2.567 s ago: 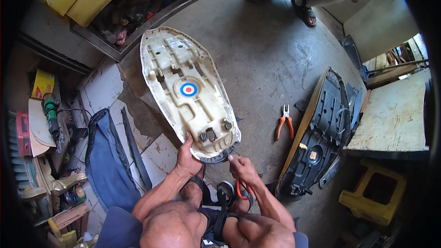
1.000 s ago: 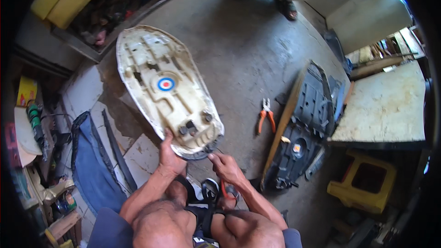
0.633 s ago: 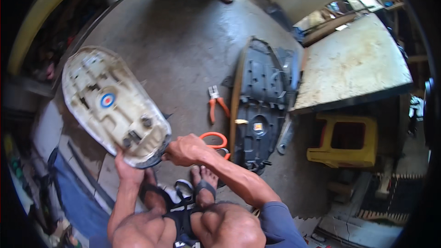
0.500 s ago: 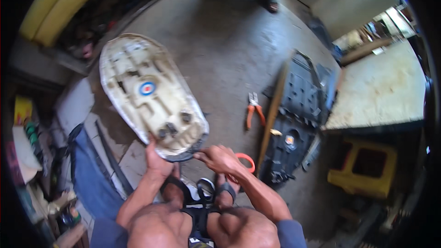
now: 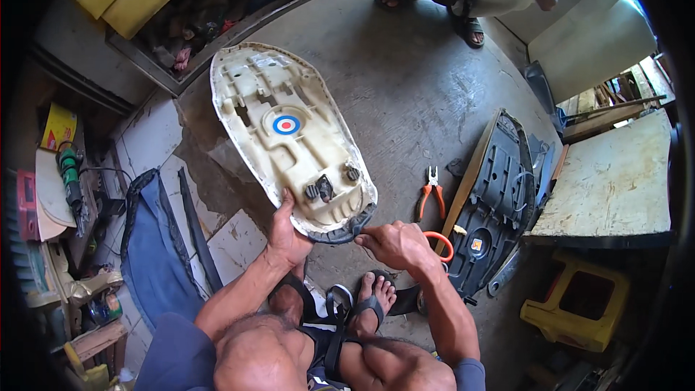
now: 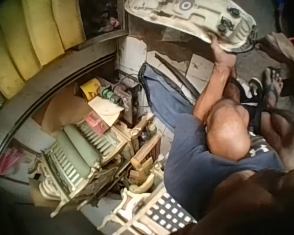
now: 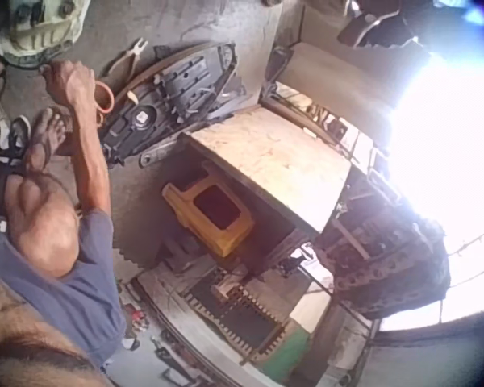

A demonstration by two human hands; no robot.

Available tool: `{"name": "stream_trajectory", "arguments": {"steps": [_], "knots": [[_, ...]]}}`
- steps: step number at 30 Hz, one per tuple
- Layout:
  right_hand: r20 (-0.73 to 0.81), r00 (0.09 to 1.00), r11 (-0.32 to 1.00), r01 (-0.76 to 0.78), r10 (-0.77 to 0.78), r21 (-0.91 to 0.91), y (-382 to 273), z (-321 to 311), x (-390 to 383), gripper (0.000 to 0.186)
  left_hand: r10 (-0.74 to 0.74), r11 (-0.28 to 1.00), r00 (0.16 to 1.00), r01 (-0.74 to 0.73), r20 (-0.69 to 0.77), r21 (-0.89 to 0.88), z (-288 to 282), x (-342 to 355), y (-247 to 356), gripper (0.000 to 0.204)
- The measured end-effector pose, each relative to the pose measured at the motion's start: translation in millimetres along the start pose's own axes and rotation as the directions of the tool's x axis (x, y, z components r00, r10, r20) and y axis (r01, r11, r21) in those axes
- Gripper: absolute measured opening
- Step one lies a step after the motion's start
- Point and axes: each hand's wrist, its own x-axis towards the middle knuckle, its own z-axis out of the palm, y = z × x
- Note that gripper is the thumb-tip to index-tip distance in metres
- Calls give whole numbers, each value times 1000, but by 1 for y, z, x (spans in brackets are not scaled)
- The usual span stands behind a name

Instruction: The person removes staples from a motorcycle seat using a screwdriver and pliers while sitting on the floor.

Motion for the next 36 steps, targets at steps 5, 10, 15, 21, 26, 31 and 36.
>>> {"name": "stream_trajectory", "arguments": {"steps": [5,10,15,21,26,31,36], "knots": [[22,993,993,113,-114,20,11,5,10,43,-15,1000,999,15,31,-7,0,-4,-2,52],[-83,996,982,31,-15,185,-4,31,14,46,31,999,1000,-31,0,-8,4,-8,3,54],[52,991,119,-67,123,991,15,101,11,45,2,1000,997,-1,74,-7,12,7,-7,53],[-212,962,965,-122,173,231,-14,40,-13,40,8,1000,999,-8,49,-11,-1,10,-5,50],[-145,984,993,-93,102,71,-9,22,-14,38,6,1000,1000,-7,22,27,3,9,-9,54],[-116,991,978,-36,61,208,-1,31,-6,37,-30,1000,998,30,59,9,3,7,-7,54],[-203,969,981,-107,140,163,-20,41,-4,38,-20,999,999,17,51,52,-12,12,-9,55]]}}
